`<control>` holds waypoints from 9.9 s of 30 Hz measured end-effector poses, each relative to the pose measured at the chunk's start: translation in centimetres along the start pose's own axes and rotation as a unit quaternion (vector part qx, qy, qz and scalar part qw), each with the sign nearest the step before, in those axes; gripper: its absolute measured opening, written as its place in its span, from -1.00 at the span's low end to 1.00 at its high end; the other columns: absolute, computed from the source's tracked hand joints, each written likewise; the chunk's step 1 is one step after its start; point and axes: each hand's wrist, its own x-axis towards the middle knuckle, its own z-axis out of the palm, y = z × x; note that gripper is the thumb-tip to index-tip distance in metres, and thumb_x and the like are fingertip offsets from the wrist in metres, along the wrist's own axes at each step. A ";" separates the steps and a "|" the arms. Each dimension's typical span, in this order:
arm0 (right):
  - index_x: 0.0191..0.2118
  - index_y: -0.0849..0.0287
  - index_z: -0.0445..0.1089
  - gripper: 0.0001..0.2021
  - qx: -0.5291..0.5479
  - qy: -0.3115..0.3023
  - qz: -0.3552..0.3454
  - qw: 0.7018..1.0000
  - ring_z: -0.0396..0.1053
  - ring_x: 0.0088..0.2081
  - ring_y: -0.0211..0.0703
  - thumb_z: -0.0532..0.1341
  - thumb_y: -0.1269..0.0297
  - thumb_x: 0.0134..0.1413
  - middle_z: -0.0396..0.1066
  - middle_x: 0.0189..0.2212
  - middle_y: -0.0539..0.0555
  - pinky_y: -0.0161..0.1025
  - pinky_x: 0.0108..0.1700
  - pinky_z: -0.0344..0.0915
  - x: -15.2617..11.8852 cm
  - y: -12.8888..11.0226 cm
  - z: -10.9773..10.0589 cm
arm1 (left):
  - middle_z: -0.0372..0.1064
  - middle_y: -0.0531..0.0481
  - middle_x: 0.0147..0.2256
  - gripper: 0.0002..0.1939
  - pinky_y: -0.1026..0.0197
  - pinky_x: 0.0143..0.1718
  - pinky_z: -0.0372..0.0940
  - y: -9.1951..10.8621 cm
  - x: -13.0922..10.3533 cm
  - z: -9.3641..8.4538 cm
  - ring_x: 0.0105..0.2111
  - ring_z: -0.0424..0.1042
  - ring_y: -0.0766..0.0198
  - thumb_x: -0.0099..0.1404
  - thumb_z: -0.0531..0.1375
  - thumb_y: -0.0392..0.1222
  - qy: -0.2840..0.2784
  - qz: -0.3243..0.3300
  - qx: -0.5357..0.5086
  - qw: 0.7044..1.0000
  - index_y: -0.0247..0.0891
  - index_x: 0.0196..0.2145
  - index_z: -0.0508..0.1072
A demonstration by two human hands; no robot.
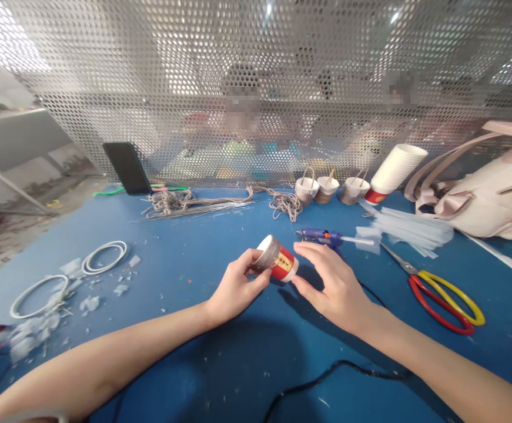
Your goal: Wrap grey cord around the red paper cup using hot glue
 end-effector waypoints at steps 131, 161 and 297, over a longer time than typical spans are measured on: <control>-0.33 0.21 0.24 -0.97 -0.007 -0.079 -0.037 0.996 0.24 -0.61 -0.28 0.13 0.38 0.12 0.30 -0.59 -0.03 -0.31 -0.52 0.14 -3.3 0.5 -1.6 | 0.48 0.02 -0.34 -0.77 0.30 -0.29 0.37 -0.8 0.2 0.2 -0.39 0.46 0.32 0.15 0.10 -0.32 -0.003 0.035 0.069 0.997 -0.28 -0.20 0.39; -0.39 0.15 0.28 -0.80 0.040 -0.067 0.099 0.992 0.24 -0.67 -0.34 0.11 0.16 0.18 0.32 -0.63 -0.07 -0.38 -0.58 0.16 -1.8 -0.1 -3.0 | 0.44 0.05 -0.38 -0.79 0.31 -0.33 0.34 -0.9 0.2 0.0 -0.40 0.42 0.34 0.11 0.08 -0.36 -0.011 0.044 0.077 0.996 -0.29 -0.26 0.38; -0.38 0.17 0.32 -0.72 0.082 -0.080 0.345 0.932 0.37 -0.44 -0.11 -0.04 0.13 0.06 0.41 -0.53 0.06 -0.20 -0.38 0.30 -1.6 5.2 -0.4 | 0.39 0.02 -0.39 -0.81 0.27 -0.35 0.33 -0.3 0.5 -0.1 -0.42 0.39 0.30 0.13 0.14 -0.22 0.034 -0.083 -0.101 0.991 -0.30 -0.26 0.38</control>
